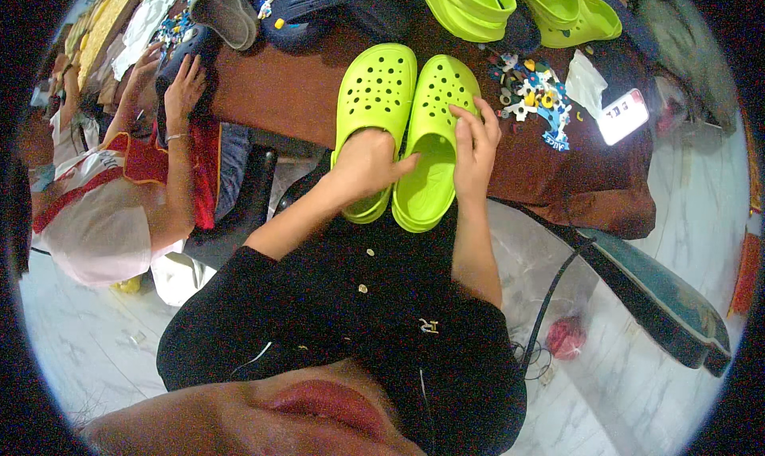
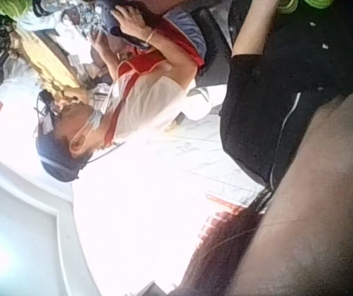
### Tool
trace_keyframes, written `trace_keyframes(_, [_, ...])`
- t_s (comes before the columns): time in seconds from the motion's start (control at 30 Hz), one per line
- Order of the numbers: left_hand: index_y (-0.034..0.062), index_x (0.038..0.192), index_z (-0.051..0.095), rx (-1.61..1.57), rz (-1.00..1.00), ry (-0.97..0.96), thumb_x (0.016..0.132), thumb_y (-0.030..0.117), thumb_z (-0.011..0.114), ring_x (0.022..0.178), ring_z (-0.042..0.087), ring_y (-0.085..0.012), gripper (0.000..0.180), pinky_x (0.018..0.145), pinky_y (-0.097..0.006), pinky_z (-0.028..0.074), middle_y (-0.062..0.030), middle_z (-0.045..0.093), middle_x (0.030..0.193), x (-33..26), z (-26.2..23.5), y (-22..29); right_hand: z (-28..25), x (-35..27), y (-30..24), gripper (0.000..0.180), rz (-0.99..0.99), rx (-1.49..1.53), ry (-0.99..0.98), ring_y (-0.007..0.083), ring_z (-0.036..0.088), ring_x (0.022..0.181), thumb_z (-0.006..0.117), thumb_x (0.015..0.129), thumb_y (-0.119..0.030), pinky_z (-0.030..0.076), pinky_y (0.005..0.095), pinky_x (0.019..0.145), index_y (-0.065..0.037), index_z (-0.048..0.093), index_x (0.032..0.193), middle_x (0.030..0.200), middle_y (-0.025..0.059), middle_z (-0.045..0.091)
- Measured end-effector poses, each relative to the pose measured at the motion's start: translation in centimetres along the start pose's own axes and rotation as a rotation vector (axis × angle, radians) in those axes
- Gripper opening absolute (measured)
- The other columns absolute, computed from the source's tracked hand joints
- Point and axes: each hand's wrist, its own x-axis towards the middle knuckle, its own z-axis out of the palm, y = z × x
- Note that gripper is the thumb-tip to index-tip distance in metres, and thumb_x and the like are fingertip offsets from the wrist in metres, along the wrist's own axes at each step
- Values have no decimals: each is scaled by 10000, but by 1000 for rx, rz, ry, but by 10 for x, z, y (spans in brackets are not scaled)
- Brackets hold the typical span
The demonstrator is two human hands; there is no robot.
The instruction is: Attaching decorative jibbitz charms to the holes of foam clogs.
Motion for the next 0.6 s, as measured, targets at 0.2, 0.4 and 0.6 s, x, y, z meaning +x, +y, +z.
trace_keyframes(0.2, [-92,637,631,-95,50,-13,767,394,694,597,619,-420,507,619,-476,515,-289,591,629,44,-2,-3,-2,32,16,236,1,-3,50,303,476,1233,553,963,-211,313,388,1083,-78,686,1106,1293,166,545])
trace_keyframes(0.4, [-102,650,633,-106,22,-17,778,423,689,606,621,-434,543,626,-487,516,-297,598,642,48,6,-4,-34,43,42,218,141,115,328,183,598,1023,624,887,-28,460,313,929,10,660,1099,1106,93,657])
trace_keyframes(0.6, [-85,806,658,109,151,31,843,494,644,781,630,-429,580,742,-482,522,-279,631,833,30,1,-5,-77,36,48,171,112,-241,309,180,642,908,645,847,-18,487,312,849,-10,697,1010,1021,77,692])
